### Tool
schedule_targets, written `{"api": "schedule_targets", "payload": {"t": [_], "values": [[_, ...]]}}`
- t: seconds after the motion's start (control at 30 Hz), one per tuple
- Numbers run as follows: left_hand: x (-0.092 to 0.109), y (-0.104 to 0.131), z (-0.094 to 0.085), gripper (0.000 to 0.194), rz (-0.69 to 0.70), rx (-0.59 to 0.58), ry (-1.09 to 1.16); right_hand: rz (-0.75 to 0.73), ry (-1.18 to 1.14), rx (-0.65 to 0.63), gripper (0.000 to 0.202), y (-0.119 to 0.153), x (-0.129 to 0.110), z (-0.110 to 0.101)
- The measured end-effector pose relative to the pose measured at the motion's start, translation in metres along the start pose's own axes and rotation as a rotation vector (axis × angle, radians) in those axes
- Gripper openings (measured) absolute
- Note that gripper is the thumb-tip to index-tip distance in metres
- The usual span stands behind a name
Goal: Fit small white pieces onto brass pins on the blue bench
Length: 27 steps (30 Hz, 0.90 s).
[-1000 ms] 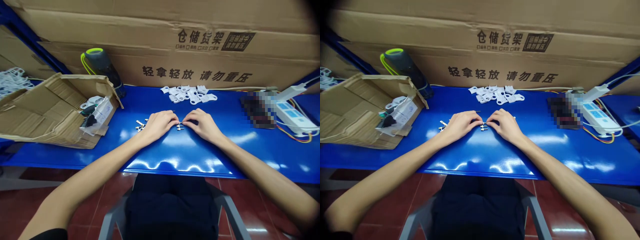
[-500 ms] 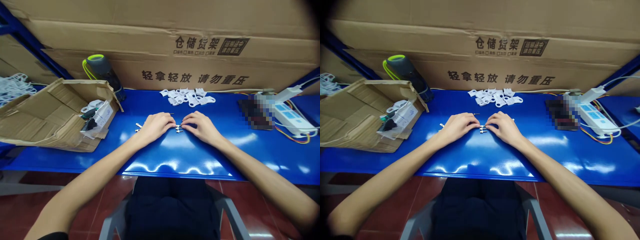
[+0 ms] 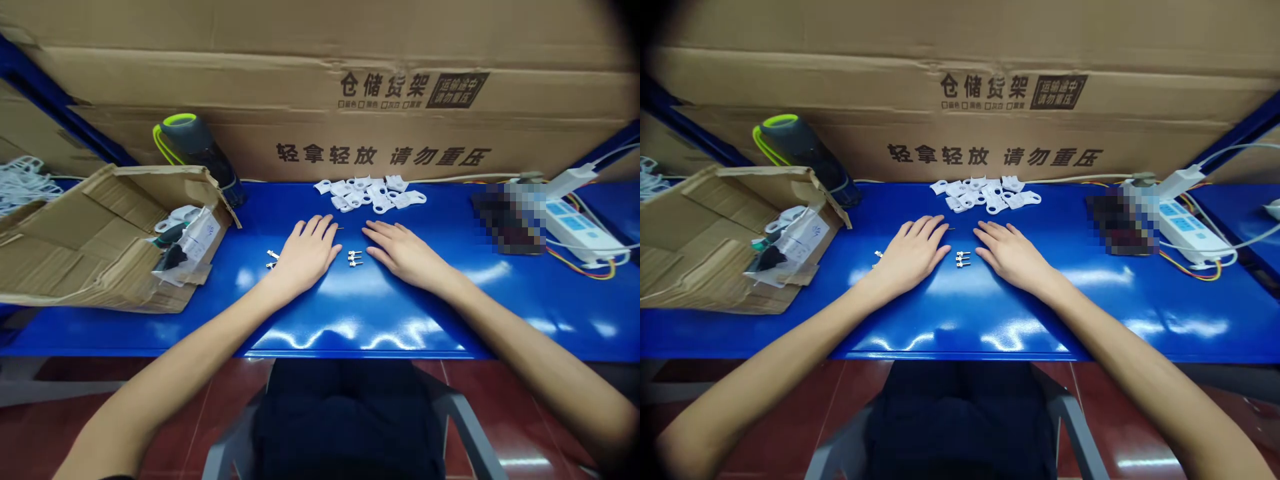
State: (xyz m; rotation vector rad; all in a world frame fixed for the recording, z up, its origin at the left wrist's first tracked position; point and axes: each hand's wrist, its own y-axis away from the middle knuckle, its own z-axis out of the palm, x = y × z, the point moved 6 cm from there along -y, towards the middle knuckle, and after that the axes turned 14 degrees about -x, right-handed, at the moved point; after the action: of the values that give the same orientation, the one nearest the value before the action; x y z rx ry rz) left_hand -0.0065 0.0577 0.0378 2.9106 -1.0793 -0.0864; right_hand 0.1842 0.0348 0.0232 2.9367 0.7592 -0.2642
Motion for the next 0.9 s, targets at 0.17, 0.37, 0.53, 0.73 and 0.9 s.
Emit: {"api": "schedule_targets", "payload": {"t": [0.17, 0.37, 0.53, 0.73, 0.9], "values": [[-0.004, -0.002, 0.013, 0.062, -0.082, -0.098, 0.008, 0.013, -0.01, -0.046, 0.056, 0.001, 0.001, 0.004], [-0.004, -0.003, 0.012, 0.062, -0.073, -0.11, -0.011, 0.008, -0.02, -0.04, 0.056, 0.001, 0.0, 0.002], [-0.002, -0.003, 0.013, 0.063, -0.068, -0.11, -0.022, -0.005, -0.014, -0.042, 0.056, 0.001, 0.0, 0.003], [-0.001, -0.002, 0.011, 0.061, -0.073, -0.115, -0.016, -0.001, 0.016, -0.041, 0.057, 0.0, 0.001, 0.002], [-0.007, -0.004, 0.003, 0.051, -0.08, -0.072, 0.002, -0.007, 0.063, -0.035, 0.053, -0.001, 0.004, -0.004]]}}
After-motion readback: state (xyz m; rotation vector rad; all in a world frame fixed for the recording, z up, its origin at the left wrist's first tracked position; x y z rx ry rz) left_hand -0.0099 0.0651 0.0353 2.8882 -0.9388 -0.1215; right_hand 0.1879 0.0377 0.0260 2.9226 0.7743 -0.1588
